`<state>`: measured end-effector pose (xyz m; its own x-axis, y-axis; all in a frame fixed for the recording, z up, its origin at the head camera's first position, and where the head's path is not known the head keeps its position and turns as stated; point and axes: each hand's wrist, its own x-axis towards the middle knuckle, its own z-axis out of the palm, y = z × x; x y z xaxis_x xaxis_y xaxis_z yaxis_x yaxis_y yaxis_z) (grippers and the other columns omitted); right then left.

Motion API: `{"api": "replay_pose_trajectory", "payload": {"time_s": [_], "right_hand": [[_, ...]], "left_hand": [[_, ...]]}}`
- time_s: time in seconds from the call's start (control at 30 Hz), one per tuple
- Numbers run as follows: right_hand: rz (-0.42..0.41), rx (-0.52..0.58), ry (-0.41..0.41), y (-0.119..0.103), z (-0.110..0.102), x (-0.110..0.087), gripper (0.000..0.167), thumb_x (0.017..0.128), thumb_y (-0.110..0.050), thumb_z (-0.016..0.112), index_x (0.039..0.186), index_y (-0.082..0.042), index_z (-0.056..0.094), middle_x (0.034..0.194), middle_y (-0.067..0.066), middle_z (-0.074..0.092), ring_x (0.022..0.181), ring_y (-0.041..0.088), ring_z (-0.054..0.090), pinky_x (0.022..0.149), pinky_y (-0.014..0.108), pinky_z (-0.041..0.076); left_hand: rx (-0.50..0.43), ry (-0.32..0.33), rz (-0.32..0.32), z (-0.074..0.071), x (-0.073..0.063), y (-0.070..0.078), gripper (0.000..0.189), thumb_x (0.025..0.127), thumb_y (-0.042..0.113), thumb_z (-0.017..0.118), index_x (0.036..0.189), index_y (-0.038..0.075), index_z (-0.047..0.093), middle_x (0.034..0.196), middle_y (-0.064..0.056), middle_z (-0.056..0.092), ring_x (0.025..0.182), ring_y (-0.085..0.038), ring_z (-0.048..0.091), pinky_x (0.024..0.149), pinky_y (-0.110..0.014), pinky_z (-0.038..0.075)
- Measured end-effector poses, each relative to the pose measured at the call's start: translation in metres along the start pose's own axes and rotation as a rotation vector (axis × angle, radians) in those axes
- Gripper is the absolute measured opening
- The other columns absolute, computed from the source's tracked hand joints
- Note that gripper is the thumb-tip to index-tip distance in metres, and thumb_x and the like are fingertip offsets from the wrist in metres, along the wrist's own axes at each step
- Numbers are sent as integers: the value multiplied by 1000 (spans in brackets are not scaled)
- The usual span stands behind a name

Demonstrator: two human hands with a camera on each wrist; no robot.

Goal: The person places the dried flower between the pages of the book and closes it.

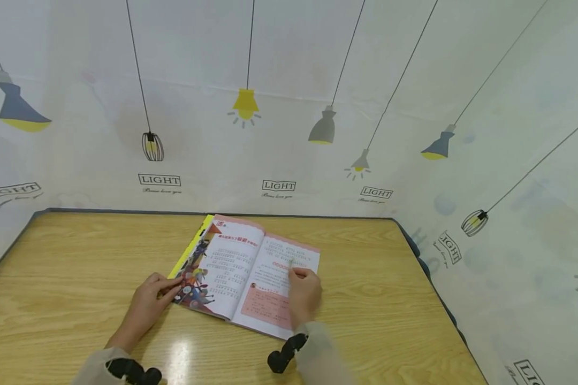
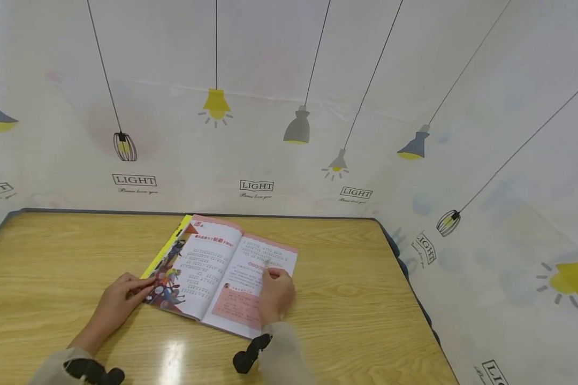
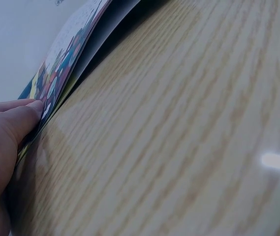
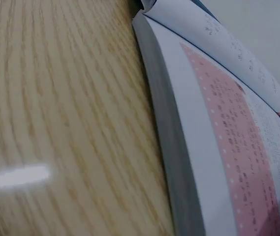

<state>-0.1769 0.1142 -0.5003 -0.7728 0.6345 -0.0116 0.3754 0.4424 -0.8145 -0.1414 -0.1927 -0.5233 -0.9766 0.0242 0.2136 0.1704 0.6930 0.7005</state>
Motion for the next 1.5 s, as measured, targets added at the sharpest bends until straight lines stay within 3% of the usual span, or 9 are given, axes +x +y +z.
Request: {"api": "replay_pose_trajectory", "payload": {"time_s": [0.23, 0.43, 1.0, 1.5], "right_hand": [[-44, -47, 73, -2, 6, -5, 12, 73, -28, 74, 71, -18, 69, 67, -7, 63, 63, 16, 58, 55, 35, 40], [-71, -74, 89, 0, 9, -6, 12, 74, -30, 75, 71, -19, 69, 67, -8, 63, 61, 15, 57, 54, 34, 39], [-103, -55, 63, -1, 6, -9, 15, 74, -34, 75, 69, -21, 69, 63, -10, 61, 56, 10, 54, 53, 32, 39], [-117, -121, 58, -1, 7, -8, 8, 73, -24, 74, 68, -20, 69, 63, -9, 61, 56, 13, 56, 50, 32, 38]], "left_hand": [[8, 20, 12, 0, 0, -1, 25, 83, 7, 67, 108, 2, 68, 80, -2, 48, 68, -13, 40, 56, -23, 34], [14, 22, 16, 0, 0, -1, 26, 82, 7, 68, 108, 2, 68, 80, -2, 48, 67, -13, 40, 56, -24, 35], [12, 24, 21, 1, 0, -2, 26, 82, 5, 68, 108, 2, 68, 79, -1, 48, 67, -13, 41, 56, -24, 34], [6, 3, -1, -1, 0, -2, 27, 84, 7, 67, 110, 3, 67, 80, -2, 48, 69, -14, 40, 57, -24, 34]]}}
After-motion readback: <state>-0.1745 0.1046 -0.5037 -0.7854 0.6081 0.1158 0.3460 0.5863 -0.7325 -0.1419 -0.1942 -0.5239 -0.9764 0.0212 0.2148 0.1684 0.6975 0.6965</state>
